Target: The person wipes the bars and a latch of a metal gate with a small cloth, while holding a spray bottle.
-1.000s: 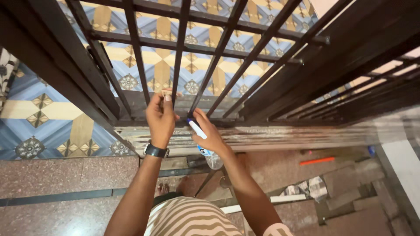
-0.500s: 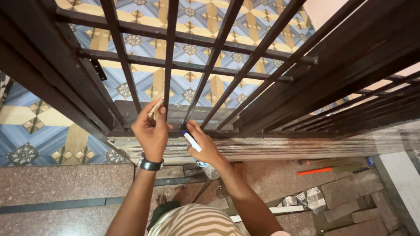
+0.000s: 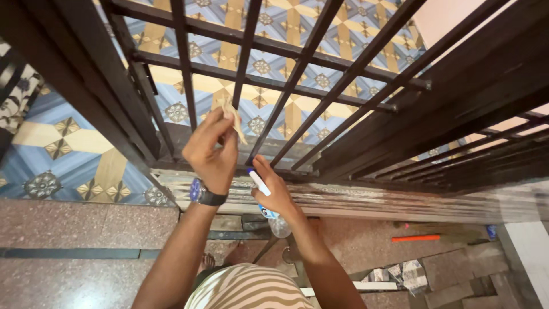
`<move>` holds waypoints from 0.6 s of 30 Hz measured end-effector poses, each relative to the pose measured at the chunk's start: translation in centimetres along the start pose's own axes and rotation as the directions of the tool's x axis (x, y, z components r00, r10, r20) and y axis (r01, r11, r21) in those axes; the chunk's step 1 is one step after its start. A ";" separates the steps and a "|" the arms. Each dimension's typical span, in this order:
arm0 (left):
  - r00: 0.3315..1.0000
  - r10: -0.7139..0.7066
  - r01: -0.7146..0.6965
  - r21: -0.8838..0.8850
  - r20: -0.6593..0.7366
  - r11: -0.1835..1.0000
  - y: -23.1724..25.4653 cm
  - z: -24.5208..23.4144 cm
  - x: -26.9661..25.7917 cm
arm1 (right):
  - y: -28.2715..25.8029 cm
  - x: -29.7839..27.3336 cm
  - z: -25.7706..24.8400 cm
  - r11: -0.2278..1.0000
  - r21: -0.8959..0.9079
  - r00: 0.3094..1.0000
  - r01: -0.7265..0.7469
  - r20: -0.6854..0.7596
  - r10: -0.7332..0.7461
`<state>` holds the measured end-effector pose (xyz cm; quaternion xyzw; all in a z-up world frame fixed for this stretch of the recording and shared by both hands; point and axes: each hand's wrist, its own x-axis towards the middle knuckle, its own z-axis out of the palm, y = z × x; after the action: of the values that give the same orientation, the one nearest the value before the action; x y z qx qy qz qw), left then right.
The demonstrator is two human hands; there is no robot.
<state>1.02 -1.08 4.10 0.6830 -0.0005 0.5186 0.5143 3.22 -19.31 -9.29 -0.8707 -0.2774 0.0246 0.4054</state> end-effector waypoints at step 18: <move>0.893 0.437 -0.451 0.246 0.112 0.858 7.9 -0.4 9.8 | -1.0 -0.4 -0.2 1.000 0.012 1.000 0.020 -0.023 -0.020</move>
<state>1.04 0.72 16.58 0.7404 -0.1018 0.6003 0.2847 2.47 -19.17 -8.50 -0.8655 -0.2814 0.0125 0.4141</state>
